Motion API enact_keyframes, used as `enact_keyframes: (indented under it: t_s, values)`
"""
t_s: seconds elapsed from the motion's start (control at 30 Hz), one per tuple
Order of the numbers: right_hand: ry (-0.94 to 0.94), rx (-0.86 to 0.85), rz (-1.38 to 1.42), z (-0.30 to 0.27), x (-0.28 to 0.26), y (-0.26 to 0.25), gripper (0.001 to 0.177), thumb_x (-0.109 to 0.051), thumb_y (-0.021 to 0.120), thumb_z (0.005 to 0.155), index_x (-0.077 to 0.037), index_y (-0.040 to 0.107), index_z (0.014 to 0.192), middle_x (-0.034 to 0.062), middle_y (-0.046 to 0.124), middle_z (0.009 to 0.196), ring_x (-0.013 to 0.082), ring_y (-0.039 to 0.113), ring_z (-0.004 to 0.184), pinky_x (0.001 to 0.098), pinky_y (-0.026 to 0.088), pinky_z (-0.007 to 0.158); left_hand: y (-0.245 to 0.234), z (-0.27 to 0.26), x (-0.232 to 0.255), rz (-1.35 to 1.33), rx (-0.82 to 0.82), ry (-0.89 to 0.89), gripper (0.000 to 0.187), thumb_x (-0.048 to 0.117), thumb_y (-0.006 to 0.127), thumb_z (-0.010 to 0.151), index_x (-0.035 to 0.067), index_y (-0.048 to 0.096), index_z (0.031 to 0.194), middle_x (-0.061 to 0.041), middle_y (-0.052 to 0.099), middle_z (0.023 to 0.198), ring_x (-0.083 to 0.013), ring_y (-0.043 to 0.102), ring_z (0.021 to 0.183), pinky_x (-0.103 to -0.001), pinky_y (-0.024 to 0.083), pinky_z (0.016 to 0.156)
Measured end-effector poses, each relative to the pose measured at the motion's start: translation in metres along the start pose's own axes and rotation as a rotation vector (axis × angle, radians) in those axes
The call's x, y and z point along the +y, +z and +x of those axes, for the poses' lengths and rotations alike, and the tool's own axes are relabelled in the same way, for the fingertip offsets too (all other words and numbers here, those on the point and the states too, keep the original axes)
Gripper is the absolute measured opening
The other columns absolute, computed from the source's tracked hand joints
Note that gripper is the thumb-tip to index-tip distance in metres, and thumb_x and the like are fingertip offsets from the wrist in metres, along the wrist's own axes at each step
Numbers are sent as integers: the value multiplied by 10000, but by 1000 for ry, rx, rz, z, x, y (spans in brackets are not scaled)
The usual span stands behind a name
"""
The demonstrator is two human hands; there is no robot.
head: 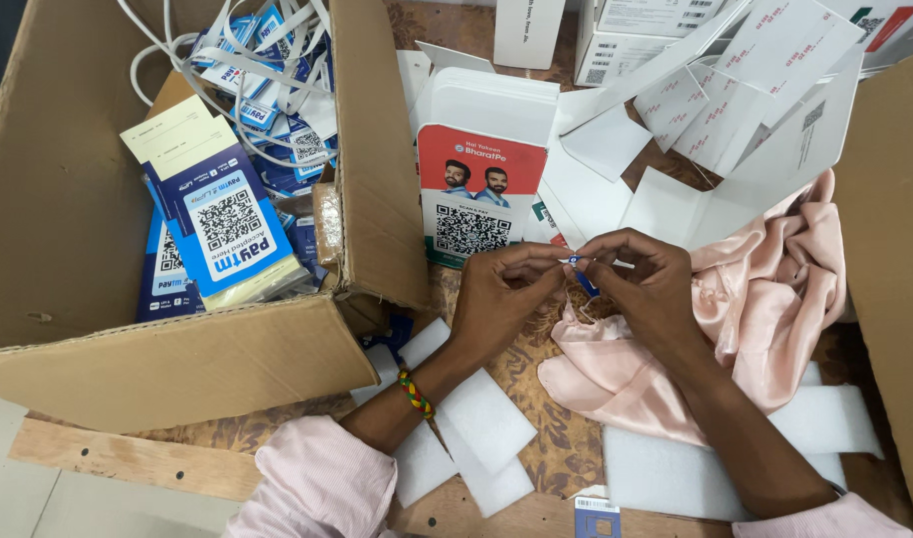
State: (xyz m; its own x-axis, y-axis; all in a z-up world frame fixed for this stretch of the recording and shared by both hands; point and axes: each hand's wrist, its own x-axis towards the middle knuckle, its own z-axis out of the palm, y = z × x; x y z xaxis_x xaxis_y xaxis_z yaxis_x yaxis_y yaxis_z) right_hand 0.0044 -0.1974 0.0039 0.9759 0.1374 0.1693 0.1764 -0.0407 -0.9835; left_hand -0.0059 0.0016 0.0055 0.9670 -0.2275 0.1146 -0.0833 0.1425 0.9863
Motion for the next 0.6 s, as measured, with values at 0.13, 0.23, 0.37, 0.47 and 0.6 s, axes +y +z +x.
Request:
enact_keyframes:
  t_s: [0.13,0.23,0.37,0.47,0.6]
  values:
    - [48,5,-21,1,-2,1,90,6,720,931,26,722,1019,52,706,862,72,680,772,200,574,667,1,1,4,28,24,-37,235,144,731,950,1,763,1134,-77,790,892,-71,724,747,-225,586,649]
    - [31,12,-5,0,-3,2,80,-2,716,927,25,712,1002,51,717,891,65,700,817,198,600,724,1,0,4,4,11,-33,231,148,727,962,4,767,1138,-77,784,872,-67,707,738,-218,574,659]
    - [34,6,0,2,-1,0,88,-9,731,928,20,716,1010,56,716,876,64,672,779,194,566,677,1,1,6,59,22,23,222,146,736,942,16,766,1120,-60,796,926,-63,732,766,-219,594,672]
    - [25,4,-9,-2,2,-1,96,-1,742,927,25,719,1016,59,712,866,68,663,770,199,564,672,2,-3,8,114,28,28,210,151,750,939,28,780,1106,-75,799,913,-66,719,749,-220,571,655]
    - [-52,-14,-37,-1,2,-1,133,26,746,912,35,720,1043,53,708,911,63,661,817,198,572,705,4,-4,10,259,99,149,187,110,761,911,65,794,1089,-75,791,922,-75,729,767,-220,569,643]
